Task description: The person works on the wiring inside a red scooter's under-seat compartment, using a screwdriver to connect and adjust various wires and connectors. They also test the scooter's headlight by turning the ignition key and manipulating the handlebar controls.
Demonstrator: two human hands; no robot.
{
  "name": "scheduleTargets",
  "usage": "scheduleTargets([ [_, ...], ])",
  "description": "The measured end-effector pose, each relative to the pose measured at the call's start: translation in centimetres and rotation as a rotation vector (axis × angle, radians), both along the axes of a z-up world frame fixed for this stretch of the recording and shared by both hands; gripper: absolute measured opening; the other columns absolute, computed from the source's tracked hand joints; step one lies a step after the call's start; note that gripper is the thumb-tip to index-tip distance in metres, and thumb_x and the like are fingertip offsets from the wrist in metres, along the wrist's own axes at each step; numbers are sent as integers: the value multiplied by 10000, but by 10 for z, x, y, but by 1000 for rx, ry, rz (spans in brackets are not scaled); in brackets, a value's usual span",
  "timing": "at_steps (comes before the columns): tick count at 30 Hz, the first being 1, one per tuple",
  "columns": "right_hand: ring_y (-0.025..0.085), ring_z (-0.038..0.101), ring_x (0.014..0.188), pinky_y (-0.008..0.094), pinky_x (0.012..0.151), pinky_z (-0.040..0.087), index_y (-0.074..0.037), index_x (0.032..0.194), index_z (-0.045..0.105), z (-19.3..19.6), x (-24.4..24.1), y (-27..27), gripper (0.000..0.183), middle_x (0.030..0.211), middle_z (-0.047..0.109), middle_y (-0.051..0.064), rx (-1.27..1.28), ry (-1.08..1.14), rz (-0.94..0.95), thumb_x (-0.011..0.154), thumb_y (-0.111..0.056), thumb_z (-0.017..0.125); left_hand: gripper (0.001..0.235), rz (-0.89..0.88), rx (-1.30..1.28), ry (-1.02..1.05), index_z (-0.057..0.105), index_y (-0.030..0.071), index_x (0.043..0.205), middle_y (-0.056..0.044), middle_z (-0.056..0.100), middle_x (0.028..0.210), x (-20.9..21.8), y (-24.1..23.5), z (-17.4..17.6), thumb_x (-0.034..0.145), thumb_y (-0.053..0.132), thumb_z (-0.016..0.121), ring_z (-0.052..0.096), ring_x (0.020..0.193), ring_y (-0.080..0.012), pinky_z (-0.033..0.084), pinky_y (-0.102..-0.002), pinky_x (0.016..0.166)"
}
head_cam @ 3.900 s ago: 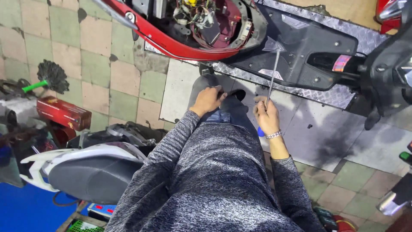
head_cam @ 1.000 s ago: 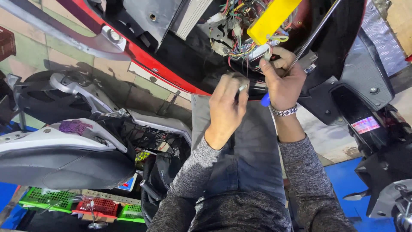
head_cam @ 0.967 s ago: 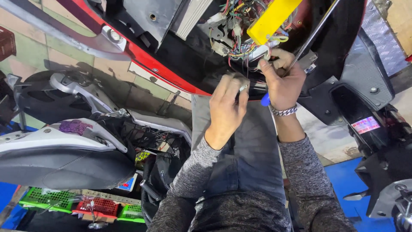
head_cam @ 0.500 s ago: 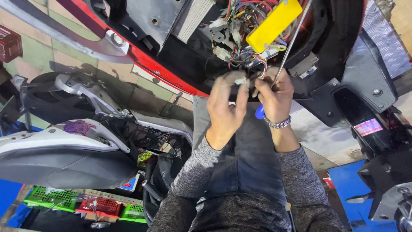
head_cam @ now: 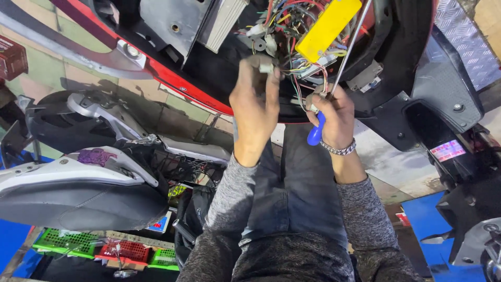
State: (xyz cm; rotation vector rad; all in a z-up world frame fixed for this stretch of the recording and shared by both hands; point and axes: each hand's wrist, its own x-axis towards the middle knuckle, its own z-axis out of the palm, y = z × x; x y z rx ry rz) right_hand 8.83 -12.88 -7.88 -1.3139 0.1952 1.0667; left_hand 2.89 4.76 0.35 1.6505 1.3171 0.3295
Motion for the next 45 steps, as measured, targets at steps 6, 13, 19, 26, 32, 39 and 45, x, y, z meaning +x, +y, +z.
scheduleTargets([
  [6, 230, 650, 807, 228, 448, 390, -49, 1104, 564, 9, 9, -7, 140, 948, 614, 133, 37, 164, 27, 996, 34, 597, 103, -26, -149, -90, 535, 114, 1080, -23, 699, 1002, 13, 18, -9, 1015, 161, 600, 758, 932, -116, 571, -237, 802],
  [13, 227, 632, 779, 230, 467, 413, -10, 1041, 564, 19, 17, 0, 32, 919, 619, 168, 42, 178, 71, 1015, 0, 580, 280, -124, -100, 15, 454, 135, 1001, 12, 626, 838, 7, 19, -2, 947, 227, 713, 616, 710, -139, 513, -289, 682],
  [19, 214, 569, 527, 189, 369, 350, 67, 1049, 596, 8, 15, 1, 130, 782, 602, 250, 15, 71, 22, 1002, -52, 618, 159, -259, -69, 240, 615, 94, 985, -143, 724, 794, -2, -4, 3, 903, 130, 746, 742, 783, -384, 593, -463, 591],
  [26, 207, 563, 525, 194, 376, 361, 61, 1054, 605, 1, 11, -2, 128, 782, 613, 243, 13, 117, 2, 992, -50, 622, 139, -270, -263, 391, 743, 145, 959, -96, 751, 799, -5, -26, -16, 856, 237, 762, 748, 819, -392, 604, -497, 675],
  [32, 203, 584, 597, 225, 382, 414, 31, 1071, 616, -15, 1, -13, 117, 893, 619, 202, 1, 121, -3, 970, -26, 638, 244, -228, -357, 526, 642, 106, 1072, -128, 786, 897, 8, -33, -10, 899, 266, 700, 749, 888, -414, 578, -559, 770],
  [39, 166, 577, 575, 201, 393, 414, 26, 1056, 608, -10, 10, -11, 99, 840, 620, 197, 18, 99, 33, 1001, -56, 612, 325, -147, -423, 401, 664, -3, 1126, -232, 754, 887, 8, -36, -28, 932, 258, 671, 706, 949, -505, 578, -588, 769],
  [45, 234, 605, 506, 208, 359, 388, 20, 954, 644, -31, 3, -27, 154, 727, 602, 207, 12, 124, -39, 1023, -117, 622, 202, 95, -559, 120, 629, 85, 1026, -110, 671, 732, -5, -50, -50, 952, 268, 673, 708, 679, -301, 538, -410, 610],
])
